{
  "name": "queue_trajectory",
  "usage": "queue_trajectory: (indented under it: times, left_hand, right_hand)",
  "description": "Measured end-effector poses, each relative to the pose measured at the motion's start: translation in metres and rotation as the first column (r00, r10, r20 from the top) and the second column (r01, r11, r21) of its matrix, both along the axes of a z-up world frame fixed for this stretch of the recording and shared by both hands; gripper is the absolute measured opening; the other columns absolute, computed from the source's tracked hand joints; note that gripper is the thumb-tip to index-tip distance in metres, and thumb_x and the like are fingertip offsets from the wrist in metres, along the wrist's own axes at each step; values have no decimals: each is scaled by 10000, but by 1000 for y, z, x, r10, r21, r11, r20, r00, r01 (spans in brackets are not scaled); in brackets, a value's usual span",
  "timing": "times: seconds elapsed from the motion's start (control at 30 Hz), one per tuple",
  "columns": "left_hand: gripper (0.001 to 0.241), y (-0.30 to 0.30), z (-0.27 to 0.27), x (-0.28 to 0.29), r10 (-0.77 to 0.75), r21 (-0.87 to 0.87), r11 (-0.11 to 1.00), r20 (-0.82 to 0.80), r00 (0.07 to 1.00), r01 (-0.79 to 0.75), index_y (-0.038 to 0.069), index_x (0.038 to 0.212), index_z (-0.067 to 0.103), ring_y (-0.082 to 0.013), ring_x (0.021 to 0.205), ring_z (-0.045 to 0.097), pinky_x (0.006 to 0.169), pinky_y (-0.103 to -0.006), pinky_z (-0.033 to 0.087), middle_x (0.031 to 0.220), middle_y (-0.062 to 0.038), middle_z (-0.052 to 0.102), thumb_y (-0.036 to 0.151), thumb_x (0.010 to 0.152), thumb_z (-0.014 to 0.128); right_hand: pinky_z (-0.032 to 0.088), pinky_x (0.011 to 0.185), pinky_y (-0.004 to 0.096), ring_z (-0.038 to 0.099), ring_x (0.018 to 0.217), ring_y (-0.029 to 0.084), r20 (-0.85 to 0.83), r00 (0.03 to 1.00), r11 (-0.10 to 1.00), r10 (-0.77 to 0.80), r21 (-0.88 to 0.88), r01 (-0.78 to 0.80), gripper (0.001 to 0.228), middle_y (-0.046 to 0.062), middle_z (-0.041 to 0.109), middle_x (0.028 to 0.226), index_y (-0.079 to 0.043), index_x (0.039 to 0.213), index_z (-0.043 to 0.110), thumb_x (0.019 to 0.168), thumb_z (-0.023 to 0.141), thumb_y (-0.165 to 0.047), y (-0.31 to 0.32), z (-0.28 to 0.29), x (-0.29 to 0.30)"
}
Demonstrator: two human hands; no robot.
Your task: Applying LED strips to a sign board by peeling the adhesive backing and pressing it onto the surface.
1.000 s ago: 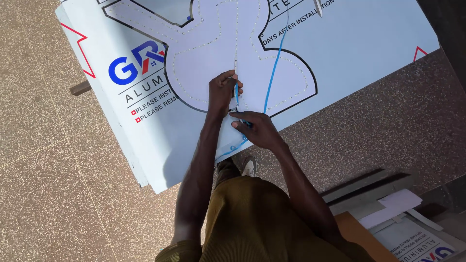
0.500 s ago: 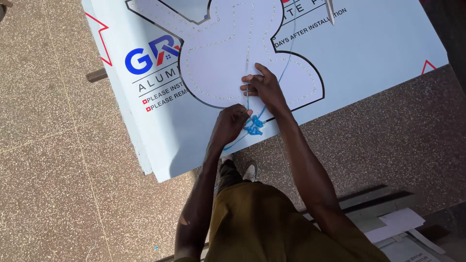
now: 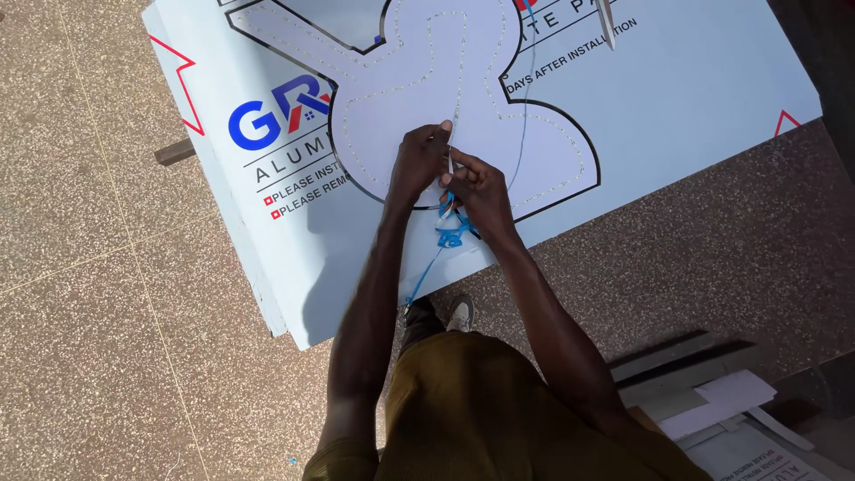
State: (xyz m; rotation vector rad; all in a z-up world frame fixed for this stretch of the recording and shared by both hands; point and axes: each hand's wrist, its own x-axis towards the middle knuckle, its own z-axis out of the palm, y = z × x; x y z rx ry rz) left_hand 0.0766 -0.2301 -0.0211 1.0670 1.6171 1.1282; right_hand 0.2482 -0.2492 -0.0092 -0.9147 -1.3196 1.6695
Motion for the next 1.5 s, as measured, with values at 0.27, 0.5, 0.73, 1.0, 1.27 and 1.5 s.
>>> queue_trajectory:
  times: [0.27, 0.5, 0.73, 1.0, 1.27, 1.5]
  left_hand:
    - [241, 14, 17, -7, -80, -77, 994, 49, 996, 84, -27, 1228, 756, -178, 637, 808, 590, -294, 695, 735, -111, 793, 141, 1115, 626]
    - [317, 5, 33, -12, -114, -12, 993, -295, 949, 116, -26, 1321, 775, -223, 715, 749, 692, -405, 605, 870, -221, 831, 140, 1184, 543]
    - [362, 0, 53, -33, -139, -60, 990, -396, 908, 126, 11, 1415, 763, -399, 919, 840, 829, -533, 654, 1049, -270, 849, 179, 1194, 532]
    - [226, 15, 42, -71, -36, -43, 999, -455, 890, 18, 79, 1125, 805, -424, 971, 839, 840, -572, 646, 1014, -227, 846, 260, 1131, 669]
    - [222, 9, 26, -104, 32, -1, 999, -428, 903, -36, 93, 1019, 790, -416, 945, 824, 816, -549, 626, 957, -218, 842, 269, 1128, 710]
    - [205, 2, 32, -106, 71, 39, 997, -427, 901, -60, 55, 1011, 793, -408, 905, 790, 780, -511, 588, 897, -228, 815, 209, 1128, 725]
  right_hand:
    - [689, 734, 463, 816, 847, 309, 481, 824, 923, 301, 69, -378, 229, 211, 824, 941, -26, 1304, 806, 1092, 755, -96, 0, 22, 22]
    - [606, 821, 498, 772, 952, 323, 634, 747, 843, -198, 499, -201, 186, 91, 766, 1044, -159, 1305, 814, 1169, 694, -115, 100, 13, -4]
    - [572, 839, 551, 713, 935, 325, 695, 710, 833, -111, 455, -315, 58, 68, 663, 1054, -189, 1173, 818, 1137, 777, -209, 141, 4, -22]
    - [579, 805, 513, 704, 843, 277, 661, 697, 854, -277, 501, -136, 54, 37, 649, 976, -167, 1079, 772, 1068, 814, -134, 124, 12, -35]
    - [577, 768, 487, 701, 807, 264, 632, 699, 850, -335, 523, -65, 54, 44, 662, 932, -137, 1049, 764, 1066, 780, -88, 118, 10, -42]
    - [568, 731, 479, 678, 807, 275, 614, 675, 817, -408, 575, -29, 71, 38, 635, 890, -140, 1016, 734, 1044, 771, -86, 110, 14, -49]
